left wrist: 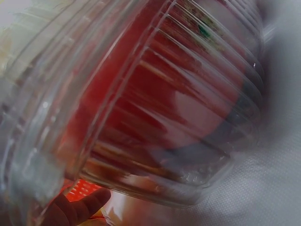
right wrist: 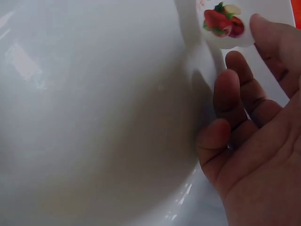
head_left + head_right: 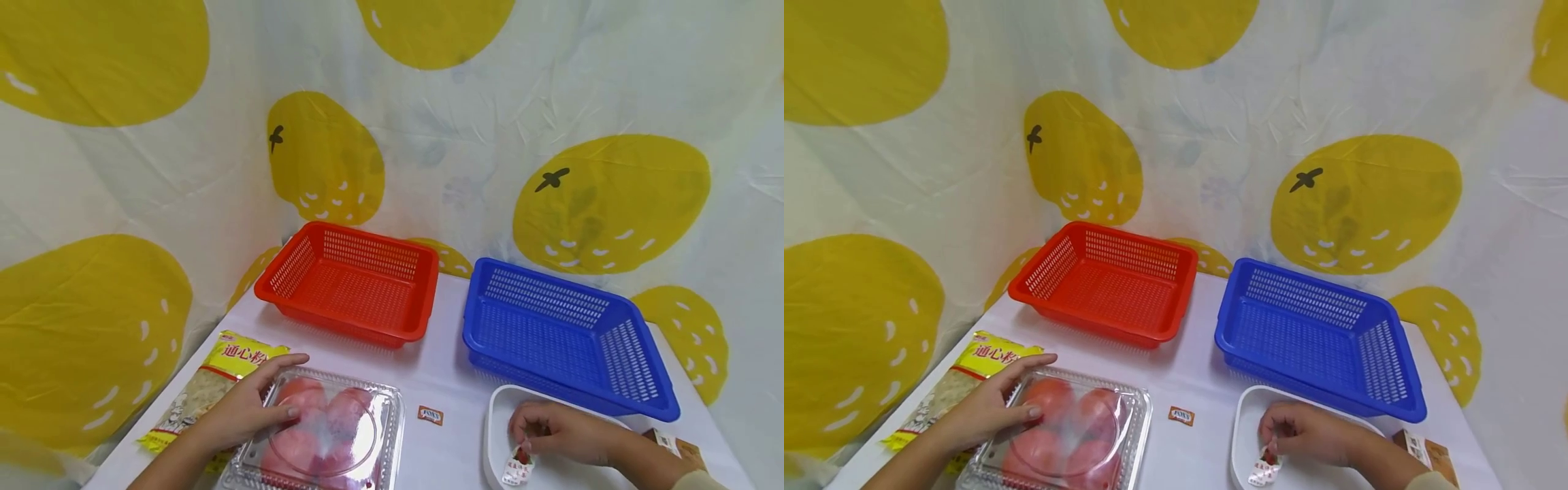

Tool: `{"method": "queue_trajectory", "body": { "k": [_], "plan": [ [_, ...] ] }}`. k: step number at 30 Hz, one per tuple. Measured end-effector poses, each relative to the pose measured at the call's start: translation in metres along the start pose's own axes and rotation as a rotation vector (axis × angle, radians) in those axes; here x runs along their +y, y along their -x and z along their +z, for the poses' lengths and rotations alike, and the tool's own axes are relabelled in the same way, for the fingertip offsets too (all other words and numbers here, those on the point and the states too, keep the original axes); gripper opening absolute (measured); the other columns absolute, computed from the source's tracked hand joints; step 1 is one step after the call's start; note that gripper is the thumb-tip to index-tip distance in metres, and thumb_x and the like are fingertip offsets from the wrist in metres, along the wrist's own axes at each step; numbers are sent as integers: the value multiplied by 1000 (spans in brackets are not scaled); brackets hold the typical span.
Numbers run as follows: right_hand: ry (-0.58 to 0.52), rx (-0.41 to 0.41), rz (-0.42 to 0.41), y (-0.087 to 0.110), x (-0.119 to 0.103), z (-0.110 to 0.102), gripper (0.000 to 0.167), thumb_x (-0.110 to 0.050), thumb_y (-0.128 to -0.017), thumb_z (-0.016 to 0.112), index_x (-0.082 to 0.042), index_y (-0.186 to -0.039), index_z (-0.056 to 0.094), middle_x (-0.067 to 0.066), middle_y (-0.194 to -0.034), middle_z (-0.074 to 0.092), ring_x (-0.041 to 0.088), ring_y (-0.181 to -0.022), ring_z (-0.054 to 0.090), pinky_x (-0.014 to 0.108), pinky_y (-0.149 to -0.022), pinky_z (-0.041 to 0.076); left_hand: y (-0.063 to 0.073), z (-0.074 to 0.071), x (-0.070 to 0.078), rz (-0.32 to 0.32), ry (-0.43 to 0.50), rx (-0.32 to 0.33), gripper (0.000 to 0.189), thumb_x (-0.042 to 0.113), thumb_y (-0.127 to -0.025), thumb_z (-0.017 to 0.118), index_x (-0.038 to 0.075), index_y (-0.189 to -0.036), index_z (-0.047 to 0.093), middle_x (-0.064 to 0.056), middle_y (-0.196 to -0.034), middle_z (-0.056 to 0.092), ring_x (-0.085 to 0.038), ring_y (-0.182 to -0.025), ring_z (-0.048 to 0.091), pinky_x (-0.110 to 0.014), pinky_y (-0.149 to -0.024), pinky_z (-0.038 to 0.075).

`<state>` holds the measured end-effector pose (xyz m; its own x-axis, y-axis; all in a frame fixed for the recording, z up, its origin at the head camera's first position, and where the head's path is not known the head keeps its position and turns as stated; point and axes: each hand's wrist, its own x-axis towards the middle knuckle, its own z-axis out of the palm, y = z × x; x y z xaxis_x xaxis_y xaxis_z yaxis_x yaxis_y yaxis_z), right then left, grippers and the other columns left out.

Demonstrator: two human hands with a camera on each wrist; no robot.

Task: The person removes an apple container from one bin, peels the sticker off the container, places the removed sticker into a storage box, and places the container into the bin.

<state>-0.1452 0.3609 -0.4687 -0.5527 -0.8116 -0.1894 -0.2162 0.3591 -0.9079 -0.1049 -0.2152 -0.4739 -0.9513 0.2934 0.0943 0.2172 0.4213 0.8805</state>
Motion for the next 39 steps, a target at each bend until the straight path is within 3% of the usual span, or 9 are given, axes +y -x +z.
{"method": "queue_trajectory", "body": {
  "k": [6,13,17,20,27,31,35,37,39],
  "plan": [
    [157,40,101,0,0,5,13,-15,-101,72,-20,-113,73,-8,-98,65,7,-89,58,23,-69,44,0,1,1,-29,24,-11,73,27,-88,90,31,-152,56,-4,-159,51,-25,-142,46,-65,-114,35],
    [419,69,71,7,-8,9,24,-19,-100,76,-25,-123,74,-14,-99,62,1,-90,56,23,-75,49,-2,1,1,14,-13,-15,71,26,-89,90,28,-152,57,2,-157,54,-14,-143,46,-44,-117,38],
    [576,75,143,11,-20,9,32,-29,-100,76,-28,-132,76,-17,-104,67,-1,-88,55,28,-80,57,-3,1,1,38,-46,-7,67,28,-91,87,30,-151,58,3,-156,55,-23,-143,48,-58,-116,39],
    [633,81,241,13,-28,9,36,-40,-99,75,-34,-134,75,-21,-109,67,0,-89,55,32,-84,60,-3,0,2,43,-72,-4,61,33,-94,85,37,-149,58,4,-155,55,-30,-143,49,-67,-114,39],
    [612,136,289,15,-45,10,36,-39,-100,76,-29,-134,73,-23,-102,62,-1,-84,55,26,-75,58,-5,-8,5,67,-127,-30,53,38,-98,79,41,-147,58,1,-157,55,-34,-146,47,-71,-113,40],
    [586,165,269,14,-60,9,34,-36,-101,75,-23,-132,73,-20,-102,63,-1,-80,54,23,-68,56,-9,-17,7,94,-143,-45,51,34,-101,76,38,-148,58,1,-155,56,-35,-143,50,-71,-109,44],
    [614,226,193,8,-79,14,35,-39,-102,74,-23,-132,73,-18,-105,66,-2,-84,56,23,-65,55,-19,-28,8,124,-142,-8,50,28,-102,75,32,-149,59,3,-152,59,-30,-141,54,-65,-108,49],
    [627,262,115,1,-88,21,35,-39,-102,74,-24,-133,72,-17,-108,68,-1,-87,58,23,-66,54,-25,-36,9,145,-126,28,50,22,-102,75,27,-149,61,2,-149,62,-22,-141,54,-54,-110,51],
    [613,277,55,-7,-98,30,35,-40,-102,74,-27,-135,71,-16,-111,68,1,-90,59,22,-65,53,-32,-44,10,167,-107,65,50,16,-102,73,19,-150,60,-3,-151,61,-28,-144,51,-42,-111,50]
  ]
}}
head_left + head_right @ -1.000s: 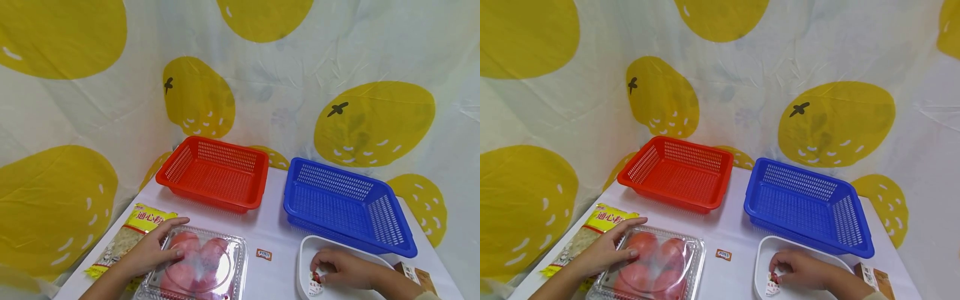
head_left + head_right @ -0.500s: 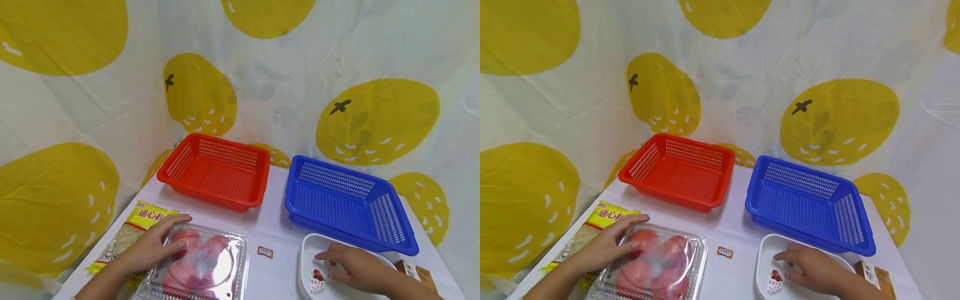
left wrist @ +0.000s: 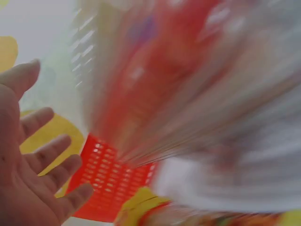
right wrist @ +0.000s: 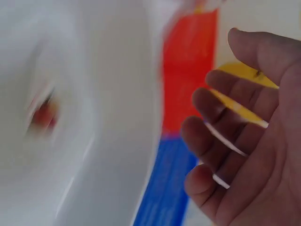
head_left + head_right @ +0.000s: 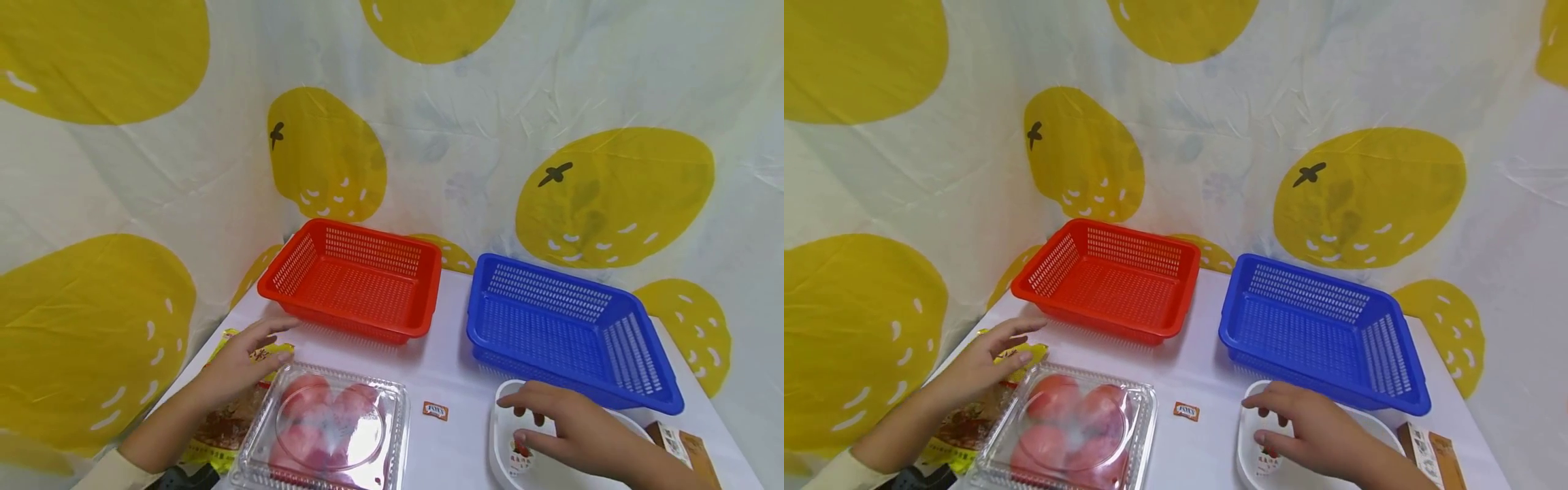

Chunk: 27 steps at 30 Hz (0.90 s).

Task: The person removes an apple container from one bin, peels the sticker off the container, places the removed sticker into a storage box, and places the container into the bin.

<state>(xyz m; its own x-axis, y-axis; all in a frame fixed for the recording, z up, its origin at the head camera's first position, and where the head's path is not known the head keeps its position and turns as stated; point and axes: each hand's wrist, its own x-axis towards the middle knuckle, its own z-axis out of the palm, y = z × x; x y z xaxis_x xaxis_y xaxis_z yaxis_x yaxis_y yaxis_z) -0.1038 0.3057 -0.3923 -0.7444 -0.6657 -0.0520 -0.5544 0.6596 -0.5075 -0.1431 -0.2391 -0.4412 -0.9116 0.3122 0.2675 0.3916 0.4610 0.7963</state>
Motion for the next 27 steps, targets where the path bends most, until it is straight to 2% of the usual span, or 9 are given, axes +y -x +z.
{"method": "queue_trajectory", "body": {
  "k": [5,7,9,11,14,16,22,24,27],
  "plan": [
    [-105,-30,-70,-21,-40,18,42,-46,-103,72,-36,-143,64,-18,-121,67,2,-100,61,25,-76,58,-20,-18,-5,4,51,98,49,9,-104,69,6,-151,56,-14,-153,56,-48,-142,48,-26,-106,48],
    [-126,-14,-108,-30,-53,30,48,-48,-102,71,-38,-148,59,-19,-130,65,4,-110,62,29,-87,59,-30,-24,-8,-20,64,139,50,10,-104,69,7,-152,54,-15,-155,54,-48,-141,49,-24,-105,48],
    [-139,38,-129,-38,-64,44,53,-47,-102,72,-41,-151,54,-19,-139,61,6,-120,60,32,-96,58,-40,-28,-11,-47,69,179,52,15,-105,69,8,-154,53,-16,-158,50,-50,-142,47,-25,-107,48],
    [-156,128,-150,-49,-72,60,59,-44,-101,75,-37,-154,52,-14,-145,57,9,-126,59,35,-100,57,-50,-31,-15,-85,67,209,55,21,-105,69,9,-156,51,-18,-163,43,-54,-144,44,-40,-105,54],
    [-269,228,-96,-63,-82,85,66,-37,-99,78,-33,-158,47,-4,-154,50,22,-130,57,40,-98,59,-63,-35,-20,-154,44,240,61,30,-105,70,11,-158,48,-19,-168,35,-57,-146,38,-63,-103,53],
    [-399,256,-25,-73,-87,101,72,-32,-98,80,-30,-160,44,3,-159,45,32,-130,55,39,-95,59,-71,-36,-24,-194,70,243,64,33,-104,70,12,-160,46,-20,-169,32,-56,-146,38,-66,-102,52],
    [-766,306,242,-90,-103,134,78,-26,-97,78,-28,-163,37,19,-167,33,57,-141,43,51,-96,58,-91,-36,-45,-268,282,221,70,28,-106,68,12,-166,35,-22,-166,37,-43,-140,47,-31,-99,57],
    [-861,307,258,-95,-105,140,79,-26,-98,76,-25,-165,33,26,-167,30,62,-141,40,62,-98,55,-93,-36,-54,-286,319,220,70,27,-107,67,12,-167,34,-23,-165,38,-40,-139,47,-22,-94,55],
    [-971,287,241,-101,-106,146,81,-27,-101,73,-21,-168,26,30,-170,22,65,-149,25,77,-109,39,-92,-33,-65,-318,341,207,71,27,-107,66,12,-168,32,-24,-164,37,-37,-134,49,-24,-95,55]
  ]
}}
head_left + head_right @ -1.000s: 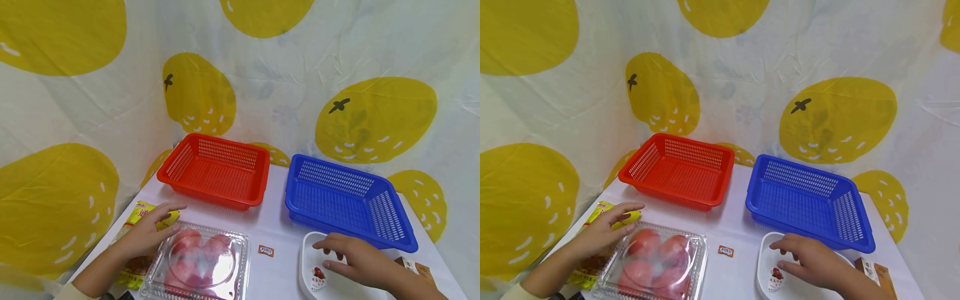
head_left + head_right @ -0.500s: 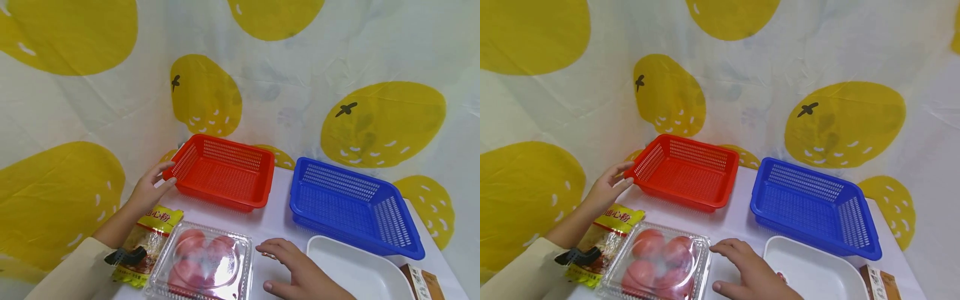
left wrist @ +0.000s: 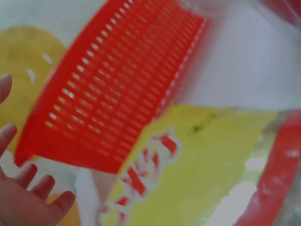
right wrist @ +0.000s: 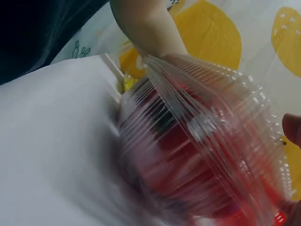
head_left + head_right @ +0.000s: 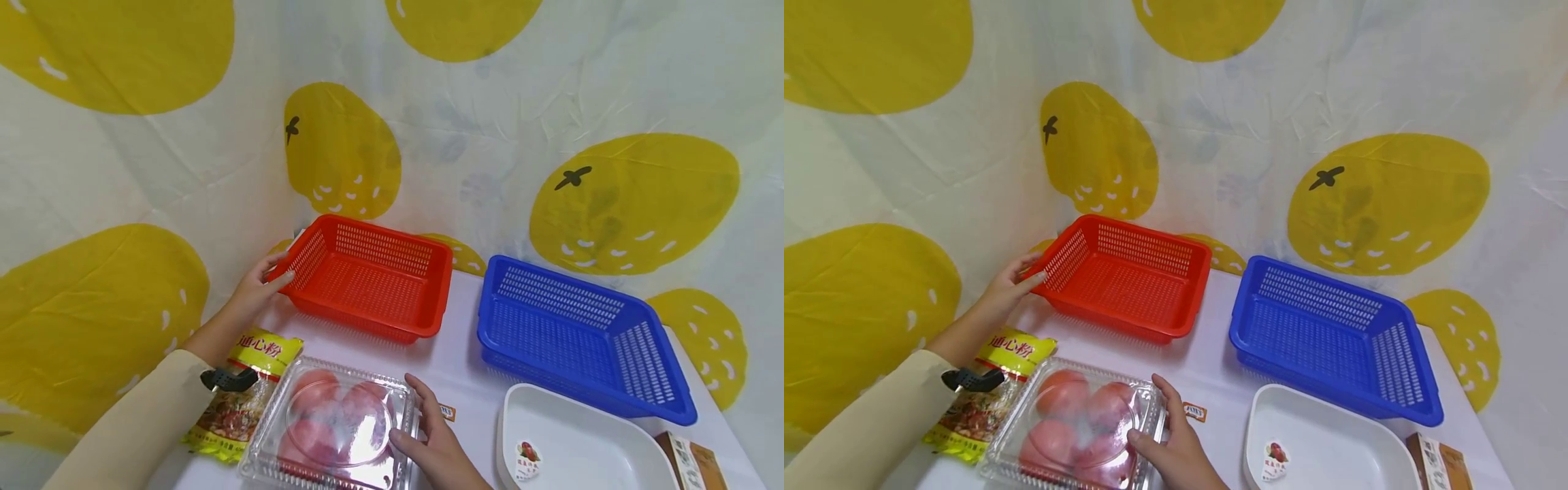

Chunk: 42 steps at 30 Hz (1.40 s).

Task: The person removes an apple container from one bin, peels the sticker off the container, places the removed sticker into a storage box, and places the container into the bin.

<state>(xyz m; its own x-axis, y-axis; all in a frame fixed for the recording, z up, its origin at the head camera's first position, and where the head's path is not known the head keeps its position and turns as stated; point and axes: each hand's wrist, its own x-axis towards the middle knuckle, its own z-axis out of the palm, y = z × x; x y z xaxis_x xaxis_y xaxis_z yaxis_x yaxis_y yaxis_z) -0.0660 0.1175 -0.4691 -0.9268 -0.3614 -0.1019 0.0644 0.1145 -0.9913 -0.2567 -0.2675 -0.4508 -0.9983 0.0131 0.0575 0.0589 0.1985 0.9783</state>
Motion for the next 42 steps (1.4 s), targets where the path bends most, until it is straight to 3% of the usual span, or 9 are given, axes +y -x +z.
{"method": "queue_trajectory", "body": {
  "k": [4,7,11,15,22,27,34,42],
  "plan": [
    [-60,-13,14,-6,2,3,83,-26,-101,73,-20,-169,25,26,-173,17,52,-155,20,72,-117,29,-4,4,-10,-43,74,-37,71,25,-108,66,13,-168,30,-25,-162,36,-27,-125,53,-29,-100,55],
    [-83,-39,36,-11,3,5,85,-25,-99,75,-22,-169,25,22,-170,22,40,-146,37,54,-113,42,-4,5,-17,-59,153,-52,71,20,-108,65,14,-168,27,-26,-161,35,-20,-121,54,-27,-99,54],
    [-201,-97,60,-13,4,6,88,-18,-99,74,-18,-168,20,20,-158,38,30,-126,59,41,-99,57,-5,5,-21,-59,161,-50,73,20,-108,66,16,-168,25,-24,-163,33,-18,-123,53,-25,-99,54],
    [-297,-120,69,-12,5,6,85,-10,-100,69,-15,-167,17,16,-143,52,27,-114,68,43,-89,62,-5,5,-23,-49,156,-44,75,22,-107,67,16,-169,25,-22,-164,32,-23,-128,49,-24,-101,54],
    [-405,-100,109,-10,-2,9,87,-4,-97,70,-18,-166,19,13,-143,54,27,-114,69,43,-90,63,-6,4,-22,-63,178,-46,74,22,-108,67,16,-169,25,-22,-166,30,-24,-129,49,-24,-99,55],
    [-391,-87,135,-9,-8,10,85,-3,-95,70,-20,-164,23,15,-140,57,29,-107,72,44,-85,64,-5,5,-22,-81,184,-51,75,23,-108,67,18,-169,25,-21,-167,29,-26,-131,48,-25,-101,54],
    [-373,-64,205,-9,-14,8,78,-5,-93,68,-19,-160,30,15,-143,50,28,-111,65,47,-87,62,-5,2,-24,-80,172,-51,76,22,-107,67,19,-170,25,-21,-166,30,-27,-130,48,-24,-98,54],
    [-398,-67,257,-11,-33,-8,69,-9,-95,69,-23,-154,38,16,-150,42,33,-119,59,51,-91,57,-6,3,-23,-103,117,-56,78,26,-106,70,23,-170,25,-22,-165,30,-33,-131,47,-39,-105,54]
  ]
}}
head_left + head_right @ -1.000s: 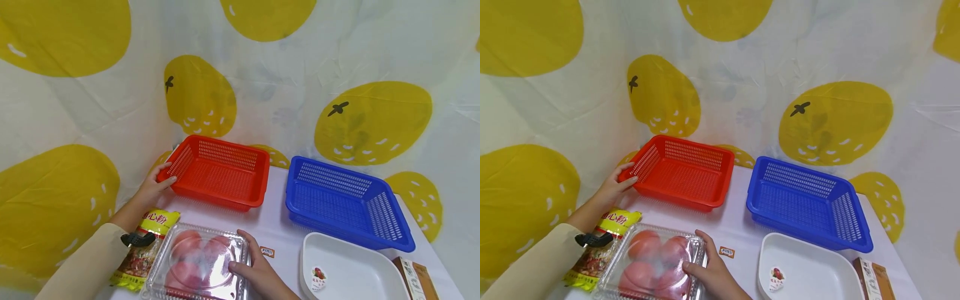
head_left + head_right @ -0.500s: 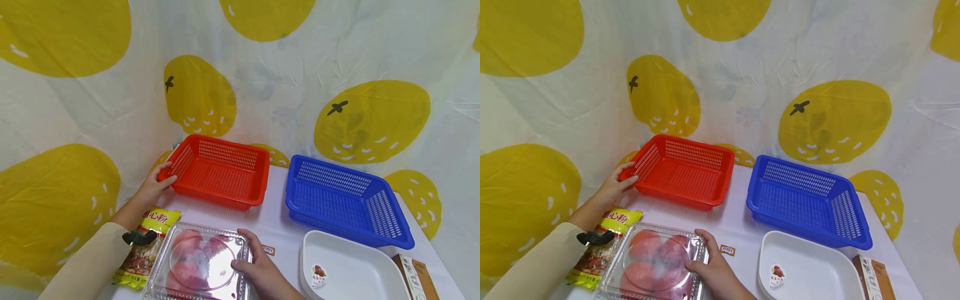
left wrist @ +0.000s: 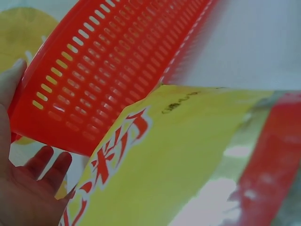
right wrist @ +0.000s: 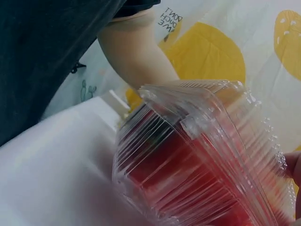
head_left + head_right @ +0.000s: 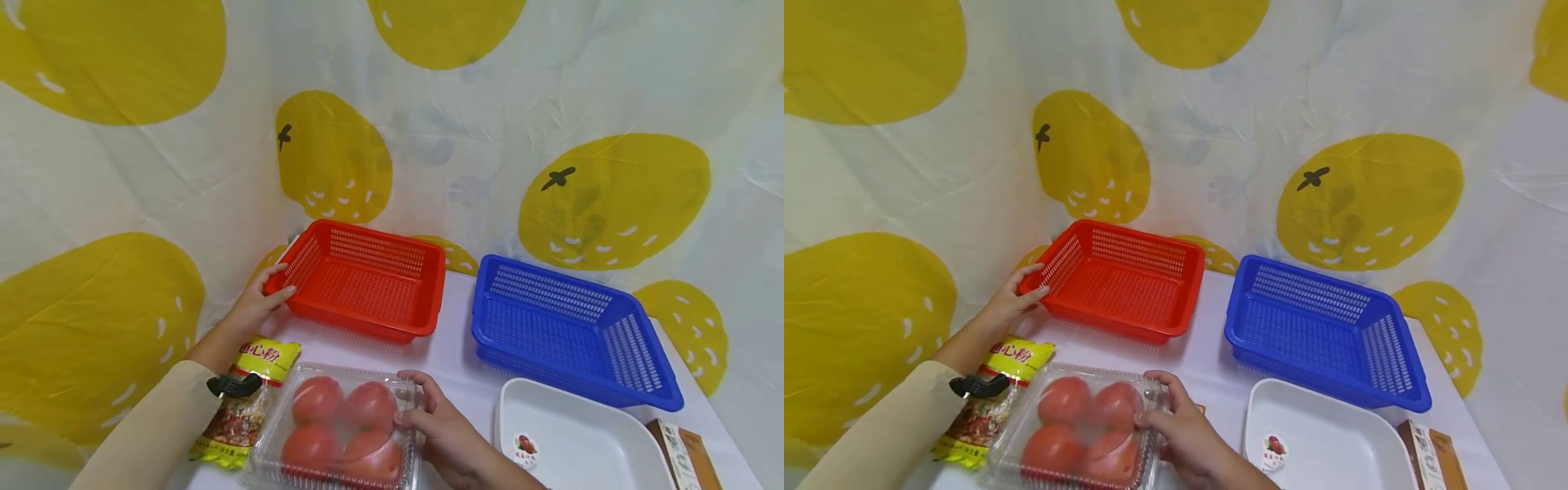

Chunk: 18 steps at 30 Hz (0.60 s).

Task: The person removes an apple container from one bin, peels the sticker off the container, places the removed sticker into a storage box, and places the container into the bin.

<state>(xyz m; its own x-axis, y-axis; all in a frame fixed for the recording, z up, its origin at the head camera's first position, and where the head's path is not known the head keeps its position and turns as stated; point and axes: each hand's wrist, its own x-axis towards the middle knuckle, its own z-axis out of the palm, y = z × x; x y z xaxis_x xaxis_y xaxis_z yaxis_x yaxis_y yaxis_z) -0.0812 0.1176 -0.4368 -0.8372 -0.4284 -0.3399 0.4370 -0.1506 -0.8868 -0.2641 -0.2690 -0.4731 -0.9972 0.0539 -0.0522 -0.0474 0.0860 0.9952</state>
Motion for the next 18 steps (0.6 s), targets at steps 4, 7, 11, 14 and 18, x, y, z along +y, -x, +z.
{"method": "queue_trajectory", "body": {
  "k": [4,7,11,14,18],
  "plan": [
    [30,20,-23,-1,-26,-6,67,-11,-97,68,-23,-154,37,14,-150,43,30,-121,58,48,-92,57,2,4,4,-5,-31,3,78,27,-105,70,22,-169,26,-23,-163,33,-34,-129,49,-41,-106,53],
    [45,39,-54,-4,-53,-11,64,-10,-98,66,-24,-154,39,12,-149,46,29,-122,56,47,-94,55,2,5,6,-6,-39,-5,79,27,-106,70,21,-170,24,-23,-163,34,-34,-128,51,-40,-108,52],
    [48,63,-91,-14,-93,-19,61,-9,-101,63,-27,-154,39,9,-146,52,29,-126,56,47,-100,53,2,3,8,-14,-32,-18,81,27,-106,69,21,-170,21,-24,-163,34,-37,-131,50,-41,-110,51],
    [53,83,-106,-30,-123,-25,62,-11,-104,60,-29,-159,36,8,-153,47,30,-133,52,47,-103,53,3,2,11,-37,-18,-24,81,27,-106,69,23,-170,20,-23,-164,31,-42,-136,47,-47,-113,48],
    [59,118,-115,-61,-152,-32,62,-16,-106,61,-30,-161,35,6,-160,37,34,-139,43,48,-106,52,4,1,12,-54,-49,-26,81,27,-106,69,25,-171,20,-23,-166,29,-44,-140,42,-54,-116,43]
  ]
}}
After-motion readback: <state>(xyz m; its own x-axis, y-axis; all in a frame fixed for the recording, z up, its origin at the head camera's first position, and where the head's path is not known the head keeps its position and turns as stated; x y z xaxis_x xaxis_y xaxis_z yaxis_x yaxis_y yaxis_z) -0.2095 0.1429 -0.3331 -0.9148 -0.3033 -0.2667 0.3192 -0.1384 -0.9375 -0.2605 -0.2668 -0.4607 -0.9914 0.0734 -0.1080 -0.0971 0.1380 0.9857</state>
